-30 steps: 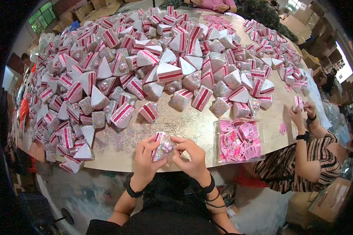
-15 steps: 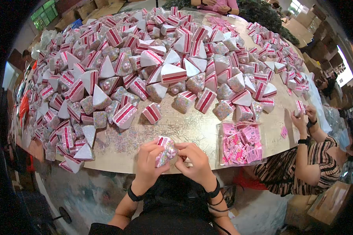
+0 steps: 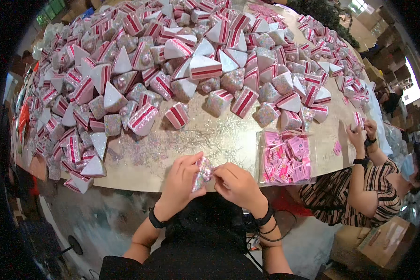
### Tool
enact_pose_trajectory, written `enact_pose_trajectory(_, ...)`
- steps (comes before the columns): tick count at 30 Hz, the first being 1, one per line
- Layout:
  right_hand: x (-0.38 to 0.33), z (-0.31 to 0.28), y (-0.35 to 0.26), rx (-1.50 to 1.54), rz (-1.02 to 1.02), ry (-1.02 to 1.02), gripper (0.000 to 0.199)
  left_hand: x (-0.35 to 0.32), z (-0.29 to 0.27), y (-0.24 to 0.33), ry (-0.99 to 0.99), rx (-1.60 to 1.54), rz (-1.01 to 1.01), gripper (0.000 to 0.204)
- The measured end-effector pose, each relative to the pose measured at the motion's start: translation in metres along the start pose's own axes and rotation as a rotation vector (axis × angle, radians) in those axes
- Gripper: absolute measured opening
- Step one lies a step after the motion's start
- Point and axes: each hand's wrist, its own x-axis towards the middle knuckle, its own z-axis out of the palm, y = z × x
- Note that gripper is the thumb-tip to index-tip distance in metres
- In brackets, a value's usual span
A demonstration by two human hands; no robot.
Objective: The worker is assembling small plastic/foam objects and placing them into pink plastic packaging.
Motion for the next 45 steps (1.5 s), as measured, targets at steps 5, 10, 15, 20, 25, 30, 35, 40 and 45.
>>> enact_pose_trajectory(5, -0.012, 0.005, 0.005, -0.041, 0.033, 0.032, 0.024, -0.003, 0.005, 0.0, -0.007, -0.055, -0.058, 0.059)
enact_pose_trajectory(10, -0.015, 0.006, 0.002, -0.079, 0.052, 0.033, 0.023, -0.002, 0.006, 0.003, -0.008, -0.018, -0.06, 0.056)
enact_pose_trajectory(15, -0.017, 0.01, -0.008, -0.355, -0.061, 0.045, 0.021, -0.002, 0.01, 0.004, -0.017, -0.014, -0.06, 0.058)
enact_pose_trajectory(20, -0.016, 0.004, -0.012, -0.004, 0.259, 0.025, 0.012, -0.003, 0.014, 0.01, -0.048, 0.007, -0.034, 0.058)
enact_pose_trajectory(25, -0.03, 0.0, 0.003, 0.425, 0.727, 0.001, 0.004, -0.004, 0.018, 0.013, -0.031, 0.003, 0.007, 0.056)
enact_pose_trajectory(30, -0.032, 0.006, 0.002, 0.797, 0.848, 0.065, 0.006, -0.01, 0.014, 0.012, -0.066, -0.055, -0.023, 0.061)
enact_pose_trajectory(35, -0.034, 0.008, -0.018, 0.383, 0.736, 0.066, 0.004, -0.011, 0.013, 0.013, -0.075, -0.035, -0.041, 0.063)
enact_pose_trajectory(40, -0.031, 0.011, -0.03, -0.01, 0.389, 0.11, 0.013, -0.007, 0.011, 0.015, -0.129, -0.032, -0.039, 0.064)
enact_pose_trajectory(45, -0.04, 0.015, -0.025, -0.182, 0.264, 0.017, 0.014, -0.011, 0.022, 0.019, -0.099, 0.048, 0.055, 0.06)
